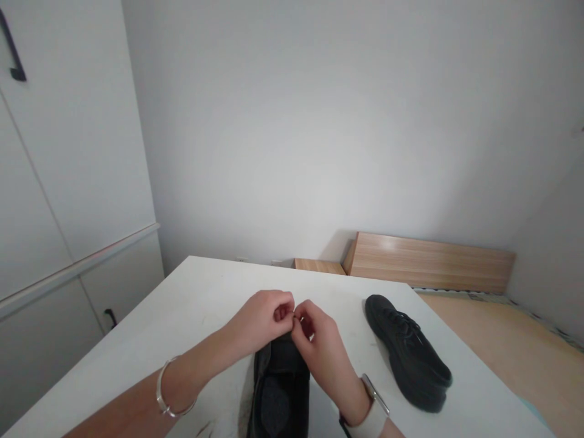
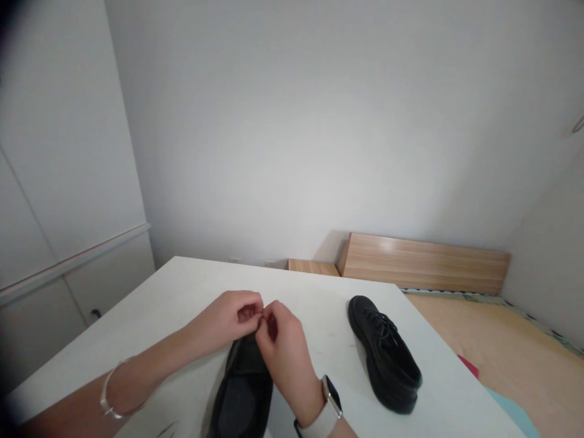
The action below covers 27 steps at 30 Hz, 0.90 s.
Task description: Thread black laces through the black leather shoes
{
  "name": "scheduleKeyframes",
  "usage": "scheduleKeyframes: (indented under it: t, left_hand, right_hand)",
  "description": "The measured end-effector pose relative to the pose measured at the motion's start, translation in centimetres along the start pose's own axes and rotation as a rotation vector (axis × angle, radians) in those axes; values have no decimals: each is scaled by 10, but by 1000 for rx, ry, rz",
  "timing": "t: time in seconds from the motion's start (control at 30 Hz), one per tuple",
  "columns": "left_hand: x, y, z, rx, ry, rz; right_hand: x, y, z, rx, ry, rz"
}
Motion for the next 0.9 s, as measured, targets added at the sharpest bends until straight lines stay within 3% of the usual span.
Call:
scheduleKeyframes:
  t: [0.13, 0.27, 0.37, 0.5, 0.7, 0.8, 0.9]
  left_hand:
    - [-43, -33, -9, 82, -293, -312]
    - [-89, -68, -20, 240, -592, -365]
    - [-110, -87, -26, 333, -700, -353]
    - [-122, -102, -28, 420, -748, -351]
    - [-128, -103, -26, 378, -694, -442]
    - [-120, -88, -15, 320, -626, -559]
    - [-91, -54, 8, 181, -489, -601]
  right_hand:
    - [-24, 25, 9, -24, -125, 479]
    - [-61, 71, 16, -205, -243, 553]
    - [-80, 101, 17, -332, -295, 535]
    - [-88, 120, 18, -410, -329, 546]
    - [-87, 118, 22, -294, -235, 708]
    - [-89, 118, 25, -257, -203, 751]
    - [-92, 122, 28, -276, -199, 741]
Point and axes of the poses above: each hand's wrist, its own z-axis towards the middle knuckle, its own x-axis out of the palm, y = z × x, the point moved 3 cm from there along z, towards the middle knuckle, and after that the axes turned 5 degrees about -y, right-handed, at the moved point
